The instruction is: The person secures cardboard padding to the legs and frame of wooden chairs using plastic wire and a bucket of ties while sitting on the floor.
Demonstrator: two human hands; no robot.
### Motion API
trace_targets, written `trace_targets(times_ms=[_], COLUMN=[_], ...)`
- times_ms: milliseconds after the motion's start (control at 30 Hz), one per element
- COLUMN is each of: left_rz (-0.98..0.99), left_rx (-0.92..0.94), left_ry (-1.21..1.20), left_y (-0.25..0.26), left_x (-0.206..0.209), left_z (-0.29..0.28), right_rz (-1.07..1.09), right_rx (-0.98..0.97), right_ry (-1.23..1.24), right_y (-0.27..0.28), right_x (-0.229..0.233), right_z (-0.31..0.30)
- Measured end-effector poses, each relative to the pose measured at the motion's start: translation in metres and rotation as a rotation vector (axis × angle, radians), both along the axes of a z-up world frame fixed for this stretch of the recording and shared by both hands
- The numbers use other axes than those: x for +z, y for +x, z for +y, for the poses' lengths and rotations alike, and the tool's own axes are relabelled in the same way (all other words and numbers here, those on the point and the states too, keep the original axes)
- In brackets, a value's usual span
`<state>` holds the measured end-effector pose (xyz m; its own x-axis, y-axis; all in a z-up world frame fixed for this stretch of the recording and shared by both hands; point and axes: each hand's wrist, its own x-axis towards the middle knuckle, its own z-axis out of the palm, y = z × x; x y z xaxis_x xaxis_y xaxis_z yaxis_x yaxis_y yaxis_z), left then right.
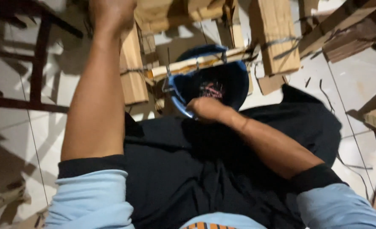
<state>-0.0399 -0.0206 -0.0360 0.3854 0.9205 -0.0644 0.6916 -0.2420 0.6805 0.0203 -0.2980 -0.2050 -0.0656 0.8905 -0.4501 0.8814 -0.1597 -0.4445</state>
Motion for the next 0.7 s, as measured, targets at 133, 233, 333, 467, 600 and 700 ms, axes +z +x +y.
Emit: trace_targets(times_ms=[133,233,333,467,600,700], left_rz=[0.018,0.015,0.014,0.020,0.008,-0.005], left_rx=[0.011,-0.002,-0.014,-0.031,-0.055,-0.058], left_ry=[-0.026,-0.036,-0.053,-0.062,-0.079,-0.100], left_y=[-0.017,-0.020,-0.023,-0.029,-0.031,-0.067], left_x=[-0.011,-0.014,-0.019,-0.026,-0.042,-0.078], left_z=[-0.021,-0.029,-0.039,-0.040,-0.038,-0.026], right_rz=[0.064,0.081,0.036,-0.538,-0.192,0.041], right_rx=[-0.224,-0.201,-0.248,-0.280,-0.175,-0.101], right_ry=[-0.016,-0.109,0.041,0.505,0.261,0.183], right_y=[0.039,0.011,-0.010,-0.032,-0.032,-0.025], right_x=[-0.092,-0.093,-0.093,-0.195,-0.116,-0.112], right_z=[-0.033,-0.051,-0.073,-0.101,-0.104,-0.109])
